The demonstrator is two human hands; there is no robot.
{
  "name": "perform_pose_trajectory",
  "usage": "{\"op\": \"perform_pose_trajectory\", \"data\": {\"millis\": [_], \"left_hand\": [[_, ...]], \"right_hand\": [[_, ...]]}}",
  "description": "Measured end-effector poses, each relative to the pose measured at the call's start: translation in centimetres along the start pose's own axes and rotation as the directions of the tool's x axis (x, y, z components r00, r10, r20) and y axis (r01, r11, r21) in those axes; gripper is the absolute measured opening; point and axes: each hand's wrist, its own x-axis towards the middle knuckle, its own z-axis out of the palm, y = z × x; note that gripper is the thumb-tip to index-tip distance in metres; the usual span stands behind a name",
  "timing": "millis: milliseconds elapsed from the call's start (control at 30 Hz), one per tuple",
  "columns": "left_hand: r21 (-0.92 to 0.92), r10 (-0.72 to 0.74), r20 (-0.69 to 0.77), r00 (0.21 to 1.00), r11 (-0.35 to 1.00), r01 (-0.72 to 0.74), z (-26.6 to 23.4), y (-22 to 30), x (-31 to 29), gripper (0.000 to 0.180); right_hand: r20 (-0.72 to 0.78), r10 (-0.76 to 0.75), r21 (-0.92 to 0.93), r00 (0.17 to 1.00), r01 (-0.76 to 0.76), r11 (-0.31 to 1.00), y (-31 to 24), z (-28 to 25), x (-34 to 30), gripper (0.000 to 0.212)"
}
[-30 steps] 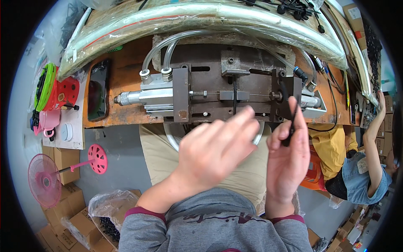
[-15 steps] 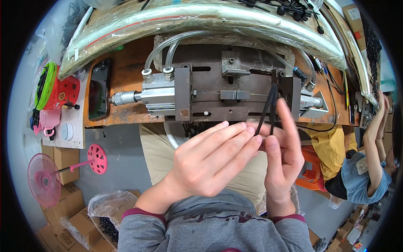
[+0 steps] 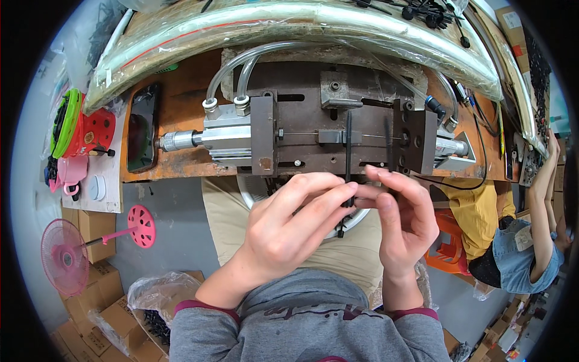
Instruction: The person is seen assembling electronic components using a machine and their hands.
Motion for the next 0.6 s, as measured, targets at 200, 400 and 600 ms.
{"op": "perform_pose_trajectory", "data": {"millis": [200, 400, 600], "left_hand": [[0.31, 0.014, 0.154, 0.988, 0.949, -0.061, 0.5, -0.4, 0.6, 0.028], [0.397, -0.017, 0.233, 0.972, 0.914, -0.079, 0.4, -0.1, 1.7, 0.026], [0.398, -0.044, 0.25, 0.967, 0.915, -0.061, 0.4, 0.1, 1.9, 0.025]], "right_hand": [[-0.01, -0.011, -0.021, 1.0, 0.011, 1.0, -0.2, -1.2, 0.2, 0.028], [-0.037, -0.008, -0.022, 0.999, 0.007, 1.0, -1.8, -1.6, 0.3, 0.045], [-0.005, -0.057, 0.004, 0.998, 0.057, 0.998, -1.6, -2.7, 0.1, 0.035]]}}
